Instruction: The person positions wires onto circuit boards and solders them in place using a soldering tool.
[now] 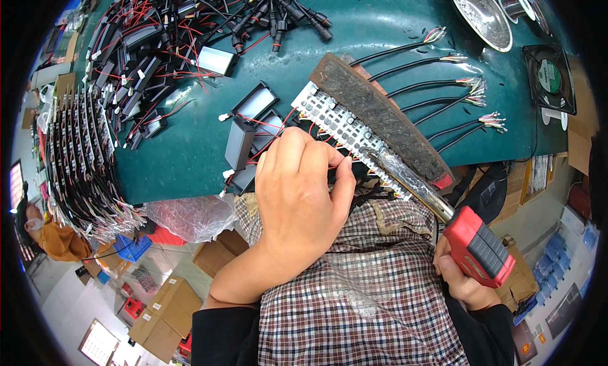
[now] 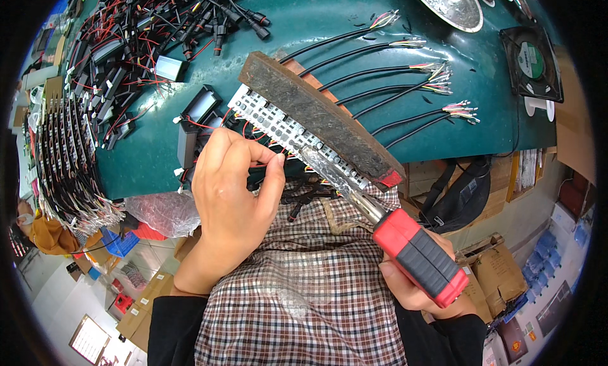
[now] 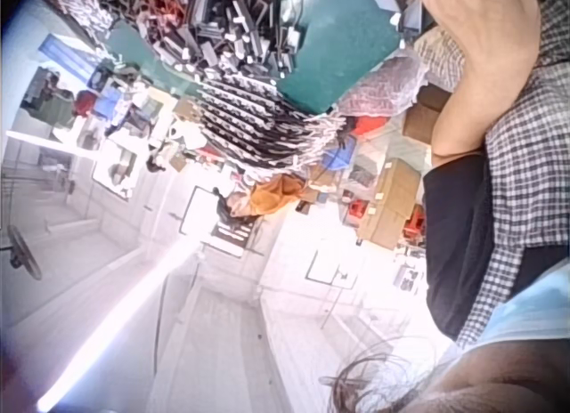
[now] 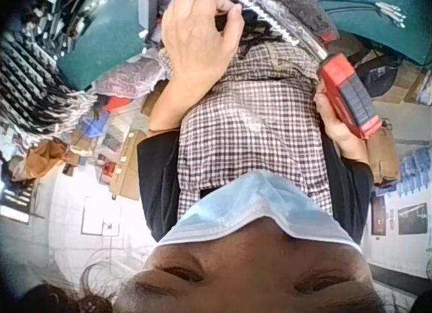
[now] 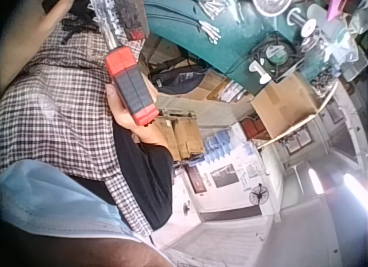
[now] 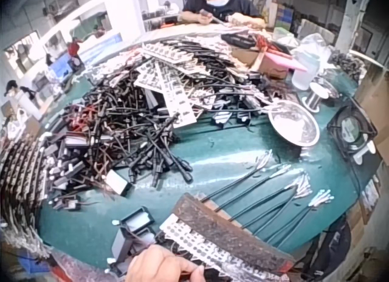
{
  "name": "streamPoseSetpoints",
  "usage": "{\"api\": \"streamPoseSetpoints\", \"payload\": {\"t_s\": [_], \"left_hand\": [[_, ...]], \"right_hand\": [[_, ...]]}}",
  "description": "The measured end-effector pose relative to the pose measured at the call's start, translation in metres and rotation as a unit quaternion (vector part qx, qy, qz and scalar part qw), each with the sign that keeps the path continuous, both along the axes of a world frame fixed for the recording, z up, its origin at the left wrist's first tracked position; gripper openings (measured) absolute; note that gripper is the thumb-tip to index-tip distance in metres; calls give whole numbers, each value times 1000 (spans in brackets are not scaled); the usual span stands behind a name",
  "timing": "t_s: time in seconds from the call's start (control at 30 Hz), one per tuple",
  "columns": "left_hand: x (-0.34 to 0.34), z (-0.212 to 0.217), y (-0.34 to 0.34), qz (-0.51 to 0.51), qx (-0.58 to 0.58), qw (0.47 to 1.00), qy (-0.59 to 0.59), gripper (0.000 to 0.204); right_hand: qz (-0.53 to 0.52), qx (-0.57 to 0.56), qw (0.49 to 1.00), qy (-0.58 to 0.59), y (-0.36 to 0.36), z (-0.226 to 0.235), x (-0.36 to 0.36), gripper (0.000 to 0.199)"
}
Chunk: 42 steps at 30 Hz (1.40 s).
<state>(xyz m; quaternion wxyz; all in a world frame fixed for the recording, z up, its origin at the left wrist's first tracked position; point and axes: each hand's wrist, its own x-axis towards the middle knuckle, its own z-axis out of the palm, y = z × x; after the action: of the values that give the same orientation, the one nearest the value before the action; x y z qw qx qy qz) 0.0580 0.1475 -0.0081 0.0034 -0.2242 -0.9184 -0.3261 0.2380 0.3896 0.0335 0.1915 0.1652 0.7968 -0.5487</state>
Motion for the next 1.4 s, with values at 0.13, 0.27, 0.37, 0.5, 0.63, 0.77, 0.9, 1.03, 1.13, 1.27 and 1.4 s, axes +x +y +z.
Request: {"api": "streamPoseSetpoints", "payload": {"t_s": [0.13, 0.27, 0.37, 0.5, 0.63, 0.77, 0.9, 1.03, 1.13, 1.27, 1.4], "left_hand": [[0, 0, 0, -3, 13, 1000, -22, 16], [-2, -1, -1, 5, 44, 999, -2, 10], [-2, 0, -4, 0, 35, 999, 15, 10], [-2, 1, -5, 7, 23, 1000, 18, 13], [1, -4, -4, -3, 27, 999, 34, 15], [4, -6, -3, 1, 19, 1000, 10, 19], [3, -7, -2, -1, 11, 1000, 15, 20], [3, -8, -1, -4, 1, 1000, 18, 21], [3, -8, -1, -6, 2, 1000, 18, 21], [3, -7, 0, -5, 8, 1000, 12, 21], [3, -8, 0, -3, 10, 1000, 6, 21]], "right_hand": [[-5, 2, 1000, -6, 0, 3, -2, 20], [-7, 7, 1000, -6, 1, 2, -1, 22], [11, 33, 999, 32, 2, 2, 2, 25], [7, 25, 999, 18, 2, 3, 0, 25], [20, 17, 999, 34, 3, 1, -1, 24], [27, 19, 999, 20, 0, 4, -3, 24], [-25, -4, 1000, -9, -3, 6, -6, 25], [33, 19, 999, 27, -2, 3, -10, 26], [35, 21, 997, 61, -4, -1, -13, 26], [27, 4, 999, 21, -4, -3, -9, 25], [13, -7, 1000, 4, -7, -1, -12, 26]]}}
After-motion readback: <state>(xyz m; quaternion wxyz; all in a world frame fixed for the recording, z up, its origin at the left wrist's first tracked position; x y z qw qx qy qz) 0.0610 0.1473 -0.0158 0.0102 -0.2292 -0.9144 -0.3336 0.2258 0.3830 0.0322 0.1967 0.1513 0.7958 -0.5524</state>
